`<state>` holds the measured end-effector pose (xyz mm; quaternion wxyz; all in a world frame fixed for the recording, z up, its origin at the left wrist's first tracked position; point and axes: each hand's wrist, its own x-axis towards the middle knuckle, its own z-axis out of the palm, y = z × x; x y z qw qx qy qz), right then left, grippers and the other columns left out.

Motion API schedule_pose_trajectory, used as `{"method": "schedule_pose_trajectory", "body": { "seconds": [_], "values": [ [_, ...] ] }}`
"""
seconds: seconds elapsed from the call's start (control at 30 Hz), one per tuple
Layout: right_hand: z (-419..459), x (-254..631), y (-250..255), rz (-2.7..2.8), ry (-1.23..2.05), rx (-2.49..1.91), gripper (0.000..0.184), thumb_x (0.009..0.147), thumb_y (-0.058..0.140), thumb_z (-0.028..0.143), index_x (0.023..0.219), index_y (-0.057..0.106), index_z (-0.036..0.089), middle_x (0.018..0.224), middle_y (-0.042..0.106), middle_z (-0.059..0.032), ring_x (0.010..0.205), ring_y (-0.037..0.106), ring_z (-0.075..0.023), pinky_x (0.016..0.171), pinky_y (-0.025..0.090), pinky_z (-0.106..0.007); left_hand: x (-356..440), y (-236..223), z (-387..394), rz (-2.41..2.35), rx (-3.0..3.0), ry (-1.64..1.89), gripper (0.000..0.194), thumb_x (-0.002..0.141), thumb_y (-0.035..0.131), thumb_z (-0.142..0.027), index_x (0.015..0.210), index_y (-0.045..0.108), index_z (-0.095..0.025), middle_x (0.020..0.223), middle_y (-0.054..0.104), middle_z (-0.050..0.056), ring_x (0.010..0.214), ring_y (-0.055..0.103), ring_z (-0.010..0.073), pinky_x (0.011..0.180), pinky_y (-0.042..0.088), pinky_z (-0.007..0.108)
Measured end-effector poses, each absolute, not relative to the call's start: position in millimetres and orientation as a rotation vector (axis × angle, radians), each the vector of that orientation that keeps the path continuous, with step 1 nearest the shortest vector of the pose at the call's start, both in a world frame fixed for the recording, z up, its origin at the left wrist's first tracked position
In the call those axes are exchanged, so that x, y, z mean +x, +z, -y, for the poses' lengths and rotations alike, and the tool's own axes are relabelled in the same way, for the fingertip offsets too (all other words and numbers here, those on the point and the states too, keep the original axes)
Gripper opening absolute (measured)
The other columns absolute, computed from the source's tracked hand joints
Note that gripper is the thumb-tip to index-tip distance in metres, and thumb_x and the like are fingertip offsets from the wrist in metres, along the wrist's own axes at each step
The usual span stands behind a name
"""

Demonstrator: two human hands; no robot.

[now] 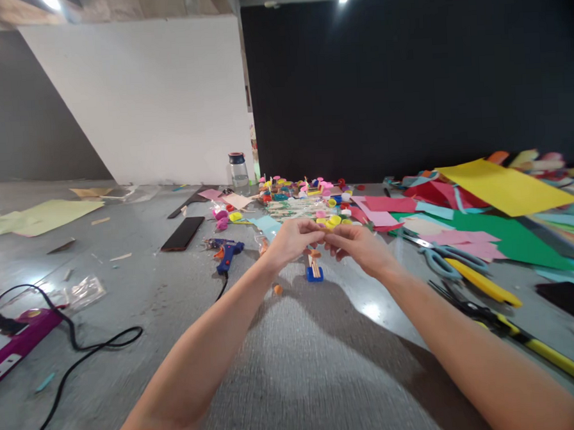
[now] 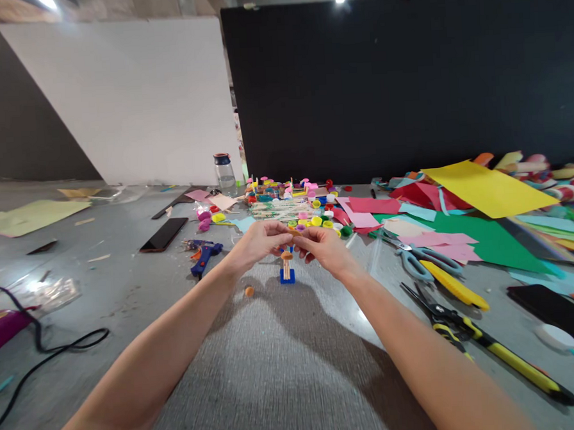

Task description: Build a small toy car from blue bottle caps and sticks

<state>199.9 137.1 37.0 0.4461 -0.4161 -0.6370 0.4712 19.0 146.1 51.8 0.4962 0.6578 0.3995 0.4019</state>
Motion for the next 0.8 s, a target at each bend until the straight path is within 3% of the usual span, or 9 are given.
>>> {"method": "schedule_pose_trajectory", "body": {
  "seconds": [0.17,0.5,0.67,0.8],
  "values": [
    [-138.6,202.5,36.2,1.605,1.159,-1.036,0.042,0.071,0.078,0.058,0.068,0.065,0.018,0.061,0.060,-0.0004,0.054,0.054,-0.0116,0.050,0.045,-0.026,17.4,51.6,-147.3,-0.991,1.627,0.967,0.012,0.087,0.066,-0.026,0.091,0.070,-0.015,0.083,0.070,0.005,0.076,0.066,0.0130,0.058,0.053,0.022],
    [-138.4,201.6,36.6,1.536,1.177,-1.062,0.037,0.070,0.078,0.054,0.074,0.070,0.018,0.075,0.067,-0.0038,0.059,0.058,-0.0127,0.051,0.046,-0.026,16.4,53.4,-147.0,-1.056,1.741,0.857,0.018,0.086,0.064,-0.031,0.081,0.069,-0.014,0.080,0.071,0.006,0.066,0.065,0.0114,0.052,0.044,0.020],
    [-139.6,202.4,36.6,1.532,1.162,-1.059,0.036,0.069,0.079,0.052,0.077,0.071,0.017,0.063,0.062,-0.0008,0.054,0.053,-0.0117,0.051,0.043,-0.026,14.6,53.1,-146.0,-1.066,1.886,0.869,0.022,0.088,0.060,-0.032,0.079,0.070,-0.015,0.073,0.069,0.004,0.065,0.064,0.0113,0.051,0.038,0.020],
    [-139.4,202.8,37.9,1.510,1.146,-1.051,0.037,0.069,0.078,0.053,0.075,0.068,0.018,0.060,0.060,0.0007,0.053,0.051,-0.0114,0.050,0.041,-0.026,14.2,54.9,-144.0,-1.066,1.919,0.838,0.023,0.089,0.060,-0.034,0.080,0.072,-0.016,0.072,0.070,0.004,0.068,0.066,0.0129,0.054,0.041,0.021]
  ]
}}
